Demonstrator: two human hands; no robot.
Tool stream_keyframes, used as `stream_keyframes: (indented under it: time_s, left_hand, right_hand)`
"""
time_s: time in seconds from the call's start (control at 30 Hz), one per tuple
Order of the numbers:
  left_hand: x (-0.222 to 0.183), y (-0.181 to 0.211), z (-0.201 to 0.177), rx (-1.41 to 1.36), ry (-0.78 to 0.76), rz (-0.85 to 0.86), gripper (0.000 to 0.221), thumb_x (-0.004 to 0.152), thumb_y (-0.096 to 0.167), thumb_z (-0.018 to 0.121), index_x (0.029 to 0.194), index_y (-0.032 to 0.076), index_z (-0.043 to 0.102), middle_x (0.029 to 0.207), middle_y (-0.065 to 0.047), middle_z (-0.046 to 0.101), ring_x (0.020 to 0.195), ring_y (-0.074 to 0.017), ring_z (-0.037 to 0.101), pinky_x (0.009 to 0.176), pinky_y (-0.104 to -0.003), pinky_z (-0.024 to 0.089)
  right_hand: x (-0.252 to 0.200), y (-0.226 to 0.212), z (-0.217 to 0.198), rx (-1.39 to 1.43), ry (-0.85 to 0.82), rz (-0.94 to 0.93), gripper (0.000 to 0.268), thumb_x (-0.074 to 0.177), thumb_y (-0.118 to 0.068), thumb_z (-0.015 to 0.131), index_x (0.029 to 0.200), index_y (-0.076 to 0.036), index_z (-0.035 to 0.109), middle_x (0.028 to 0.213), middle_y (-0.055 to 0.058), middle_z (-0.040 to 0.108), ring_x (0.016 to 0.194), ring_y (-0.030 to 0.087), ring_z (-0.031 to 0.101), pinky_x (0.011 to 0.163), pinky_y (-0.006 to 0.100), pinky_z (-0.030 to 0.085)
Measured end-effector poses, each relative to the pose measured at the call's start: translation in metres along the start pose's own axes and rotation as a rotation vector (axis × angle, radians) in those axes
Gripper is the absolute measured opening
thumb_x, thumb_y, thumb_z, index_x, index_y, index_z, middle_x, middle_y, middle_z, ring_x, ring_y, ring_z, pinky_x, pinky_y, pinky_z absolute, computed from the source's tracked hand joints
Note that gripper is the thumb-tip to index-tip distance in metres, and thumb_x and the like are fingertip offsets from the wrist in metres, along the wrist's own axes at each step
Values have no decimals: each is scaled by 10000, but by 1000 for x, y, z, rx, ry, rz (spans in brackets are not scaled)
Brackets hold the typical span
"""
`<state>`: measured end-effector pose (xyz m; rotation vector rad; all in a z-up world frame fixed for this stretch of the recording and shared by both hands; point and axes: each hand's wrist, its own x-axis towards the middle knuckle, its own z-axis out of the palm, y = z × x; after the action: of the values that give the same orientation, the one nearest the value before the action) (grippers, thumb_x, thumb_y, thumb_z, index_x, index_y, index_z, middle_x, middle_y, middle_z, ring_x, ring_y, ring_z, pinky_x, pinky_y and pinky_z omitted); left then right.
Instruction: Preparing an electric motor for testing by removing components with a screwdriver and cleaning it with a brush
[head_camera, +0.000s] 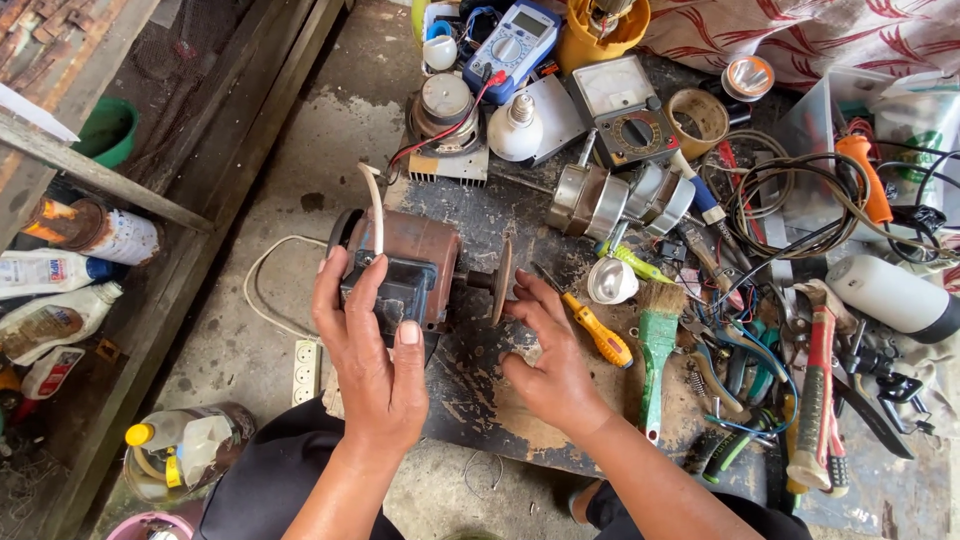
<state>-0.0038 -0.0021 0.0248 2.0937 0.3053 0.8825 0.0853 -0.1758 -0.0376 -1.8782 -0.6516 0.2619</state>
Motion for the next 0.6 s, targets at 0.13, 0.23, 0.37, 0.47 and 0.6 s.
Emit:
stream_keyframes:
  time_s: [0.13, 0.23, 0.37, 0.47, 0.6]
  left_hand:
    - [0, -1, 0, 2, 5, 16, 540, 1127, 386, 361, 1501, 6, 446, 1615, -198, 242, 1571, -402, 274, 1307, -579, 284]
    - [0, -1, -1, 4, -4, 11, 537, 1128, 385, 359, 1503, 9, 441, 1609, -211, 244, 1570, -408, 281, 1292, -576, 300]
    - [-1, -1, 0, -3, -6, 4, 529, 1134, 389, 359, 1508, 24, 439, 1620, -184, 231, 1581, -403, 262, 1307, -590, 287]
    - [0, -2, 0, 3, 5, 26, 530, 1125, 371, 368, 1502, 6, 443, 1613, -200, 243, 1575, -406, 274, 1318, -584, 275]
    - [-1, -3, -1, 1, -12, 3, 534, 1135, 404, 356, 1518, 41, 433, 1626, -179, 231, 1577, -394, 269, 1307, -587, 289]
  right_hand:
    - [2, 6, 1, -19, -40, -11, 496, 713, -7, 617, 1208, -37, 613, 1523, 145, 431, 1509, 352, 351, 1228, 525, 308]
    - [-5, 9, 1, 61, -22, 16, 482, 735, -2, 636, 1204, -108, 607, 1541, 121, 439, 1510, 331, 387, 1133, 498, 426]
    - [-2, 10, 0, 16, -20, -31, 449, 727, 13, 617, 1172, -49, 617, 1515, 163, 457, 1499, 359, 392, 1205, 513, 378]
    - [-1, 11, -1, 1, -51, -1, 462, 725, -24, 625, 1187, -39, 616, 1487, 143, 481, 1461, 321, 440, 1188, 480, 364]
    - [-3, 12, 1, 107, -36, 93, 497, 730, 5, 602, 1216, -90, 646, 1460, 87, 517, 1398, 252, 493, 1054, 435, 476]
